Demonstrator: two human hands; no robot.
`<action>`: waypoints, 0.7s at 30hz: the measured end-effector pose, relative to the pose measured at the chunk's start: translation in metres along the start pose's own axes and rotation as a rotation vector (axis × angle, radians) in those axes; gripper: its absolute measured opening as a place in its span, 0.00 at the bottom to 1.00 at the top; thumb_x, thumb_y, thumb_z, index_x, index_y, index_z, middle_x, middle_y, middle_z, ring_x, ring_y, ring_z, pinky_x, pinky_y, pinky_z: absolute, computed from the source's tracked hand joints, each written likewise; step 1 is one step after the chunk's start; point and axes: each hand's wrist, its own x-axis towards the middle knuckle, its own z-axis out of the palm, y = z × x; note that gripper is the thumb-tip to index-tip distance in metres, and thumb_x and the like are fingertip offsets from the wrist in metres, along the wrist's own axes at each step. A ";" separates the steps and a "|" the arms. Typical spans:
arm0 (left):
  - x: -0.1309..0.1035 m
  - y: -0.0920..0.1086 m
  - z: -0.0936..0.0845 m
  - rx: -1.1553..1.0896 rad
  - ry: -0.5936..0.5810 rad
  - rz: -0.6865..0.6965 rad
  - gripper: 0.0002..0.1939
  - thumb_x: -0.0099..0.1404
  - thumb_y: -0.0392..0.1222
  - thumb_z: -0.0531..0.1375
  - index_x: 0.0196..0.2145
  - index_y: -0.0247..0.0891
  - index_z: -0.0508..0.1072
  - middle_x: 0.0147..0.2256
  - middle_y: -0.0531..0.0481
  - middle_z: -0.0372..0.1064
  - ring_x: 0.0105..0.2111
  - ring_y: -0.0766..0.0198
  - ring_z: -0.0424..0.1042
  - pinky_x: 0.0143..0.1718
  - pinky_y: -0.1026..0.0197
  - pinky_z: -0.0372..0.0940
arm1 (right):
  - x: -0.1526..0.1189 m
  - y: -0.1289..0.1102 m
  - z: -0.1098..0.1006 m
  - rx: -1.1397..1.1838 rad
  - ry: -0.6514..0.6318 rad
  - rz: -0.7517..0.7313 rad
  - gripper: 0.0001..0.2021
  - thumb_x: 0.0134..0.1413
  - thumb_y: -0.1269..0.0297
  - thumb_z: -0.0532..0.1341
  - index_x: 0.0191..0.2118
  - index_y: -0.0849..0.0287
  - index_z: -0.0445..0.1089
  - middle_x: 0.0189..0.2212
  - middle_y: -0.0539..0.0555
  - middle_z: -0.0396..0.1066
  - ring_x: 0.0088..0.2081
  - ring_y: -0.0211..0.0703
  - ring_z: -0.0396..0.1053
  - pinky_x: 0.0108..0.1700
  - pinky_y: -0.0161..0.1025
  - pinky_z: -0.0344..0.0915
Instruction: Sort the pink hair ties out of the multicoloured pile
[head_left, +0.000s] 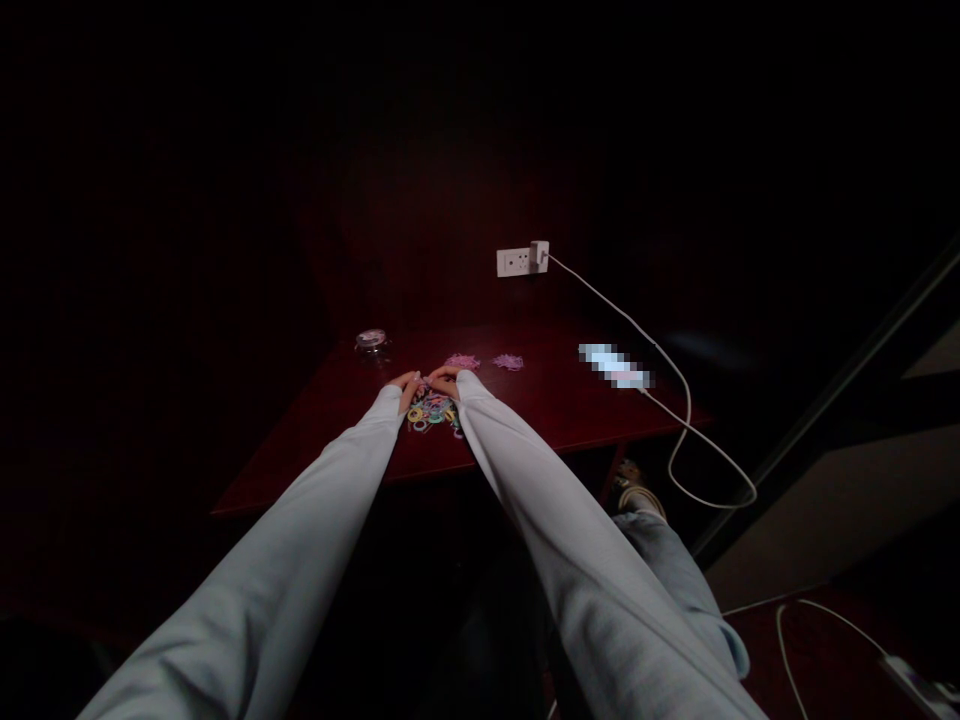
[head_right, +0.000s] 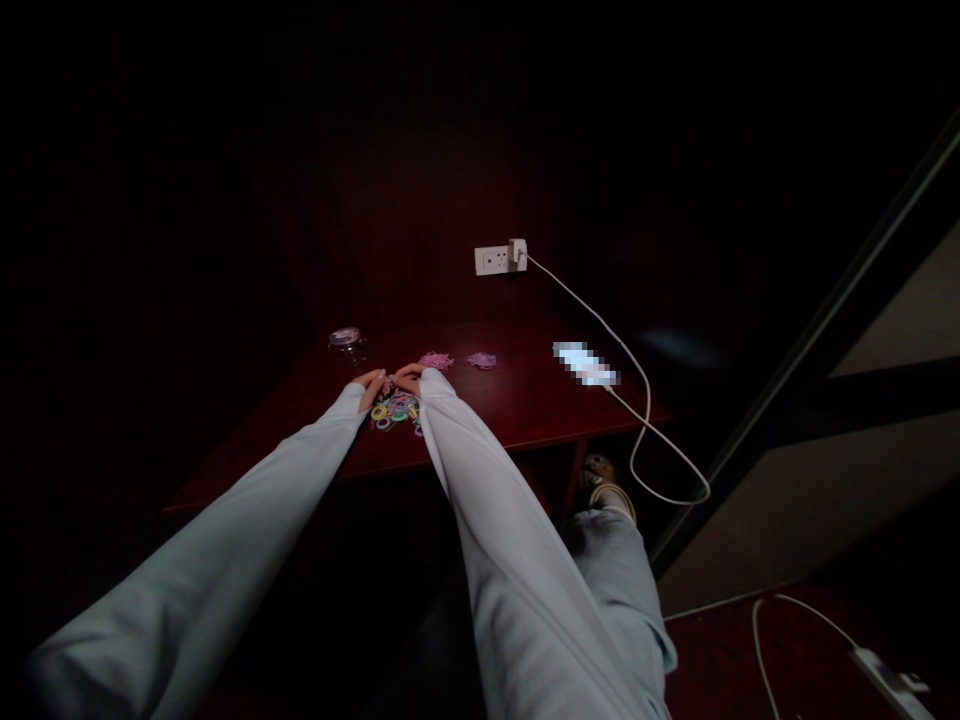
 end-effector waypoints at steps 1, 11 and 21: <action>0.001 0.000 0.001 -0.018 0.005 -0.021 0.33 0.68 0.74 0.58 0.21 0.42 0.67 0.19 0.53 0.64 0.21 0.63 0.61 0.26 0.59 0.59 | 0.000 0.000 0.000 0.004 0.005 0.004 0.09 0.55 0.63 0.73 0.29 0.57 0.74 0.23 0.45 0.68 0.28 0.36 0.66 0.35 0.35 0.65; -0.003 -0.004 -0.008 0.118 -0.083 0.113 0.32 0.59 0.78 0.59 0.24 0.43 0.68 0.23 0.53 0.65 0.28 0.61 0.62 0.32 0.59 0.59 | 0.001 0.006 0.000 0.060 -0.006 -0.011 0.16 0.55 0.53 0.75 0.30 0.55 0.72 0.23 0.45 0.70 0.27 0.38 0.68 0.33 0.37 0.66; 0.000 -0.004 -0.011 0.132 -0.096 0.193 0.26 0.64 0.69 0.60 0.25 0.43 0.67 0.26 0.53 0.67 0.30 0.60 0.64 0.36 0.58 0.62 | 0.016 0.019 -0.001 0.066 0.059 -0.025 0.20 0.52 0.43 0.75 0.33 0.54 0.74 0.23 0.46 0.73 0.27 0.38 0.72 0.31 0.34 0.69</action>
